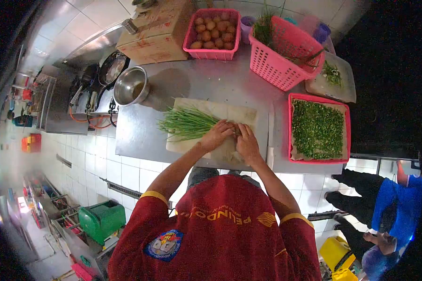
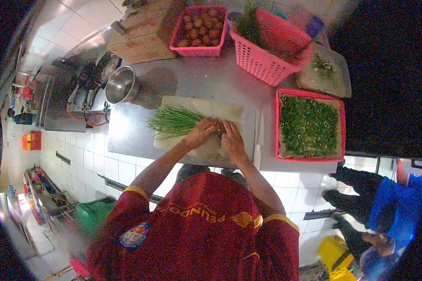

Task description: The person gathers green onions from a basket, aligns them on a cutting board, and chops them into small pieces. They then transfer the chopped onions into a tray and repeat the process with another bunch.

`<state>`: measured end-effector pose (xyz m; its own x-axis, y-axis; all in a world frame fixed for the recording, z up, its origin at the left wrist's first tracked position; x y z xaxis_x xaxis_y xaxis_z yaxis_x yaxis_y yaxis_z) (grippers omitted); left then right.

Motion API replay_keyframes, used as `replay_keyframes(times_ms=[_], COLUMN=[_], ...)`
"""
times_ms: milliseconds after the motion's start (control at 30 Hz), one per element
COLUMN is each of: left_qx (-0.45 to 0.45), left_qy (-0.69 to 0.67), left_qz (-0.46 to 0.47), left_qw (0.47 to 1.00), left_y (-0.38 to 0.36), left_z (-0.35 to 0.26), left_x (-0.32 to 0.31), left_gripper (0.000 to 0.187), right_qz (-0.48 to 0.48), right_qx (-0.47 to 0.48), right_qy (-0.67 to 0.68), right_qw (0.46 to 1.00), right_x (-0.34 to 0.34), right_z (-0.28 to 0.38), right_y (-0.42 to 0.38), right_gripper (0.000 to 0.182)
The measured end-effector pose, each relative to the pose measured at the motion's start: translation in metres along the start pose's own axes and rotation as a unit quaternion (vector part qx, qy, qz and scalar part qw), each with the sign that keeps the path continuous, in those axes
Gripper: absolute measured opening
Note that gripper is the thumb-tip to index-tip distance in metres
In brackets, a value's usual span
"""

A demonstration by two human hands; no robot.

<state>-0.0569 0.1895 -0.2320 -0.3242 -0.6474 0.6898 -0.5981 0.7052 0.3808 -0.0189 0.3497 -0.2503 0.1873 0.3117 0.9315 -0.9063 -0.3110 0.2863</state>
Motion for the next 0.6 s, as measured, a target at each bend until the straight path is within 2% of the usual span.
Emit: replay_keyframes(times_ms=[100, 200, 300, 400, 500, 600], left_qx=[0.042, 0.122, 0.075, 0.026, 0.087, 0.045], left_qy=[-0.005, -0.010, 0.192, 0.270, 0.276, 0.294], left_qz=[-0.025, -0.042, 0.001, 0.114, 0.238, 0.223], left_qw=[0.999, 0.992, 0.979, 0.956, 0.927, 0.928], left_y=[0.001, 0.001, -0.017, -0.019, -0.024, -0.025], left_z=[-0.003, -0.008, 0.014, 0.014, 0.020, 0.021], left_x=[-0.002, 0.001, -0.001, 0.030, 0.054, 0.061], left_gripper=[0.039, 0.044, 0.048, 0.054, 0.051, 0.048], right_qz=[0.032, 0.030, 0.024, -0.008, -0.010, -0.027], right_qx=[-0.006, -0.006, -0.004, -0.010, -0.010, -0.011], right_qy=[0.018, -0.015, -0.006, -0.024, -0.025, -0.042], right_qw=[0.999, 0.999, 1.000, 1.000, 1.000, 0.999], right_x=[0.010, -0.002, 0.009, 0.014, 0.006, -0.006], right_z=[-0.003, -0.004, 0.002, 0.008, 0.006, 0.004], right_y=[0.007, 0.003, 0.005, 0.005, 0.001, -0.003], right_gripper=[0.040, 0.038, 0.040, 0.038, 0.041, 0.042])
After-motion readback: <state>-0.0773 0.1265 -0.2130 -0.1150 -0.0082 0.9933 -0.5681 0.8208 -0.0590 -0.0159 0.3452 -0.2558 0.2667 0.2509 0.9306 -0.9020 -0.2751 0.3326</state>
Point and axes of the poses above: each hand's wrist, its own y-axis towards the middle knuckle, its own x-axis out of the back of the hand, z = x × y, the point moved 3 cm from there along y, towards the middle knuckle, and after that the axes turned 12 degrees about -y, right-handed, at the moved point
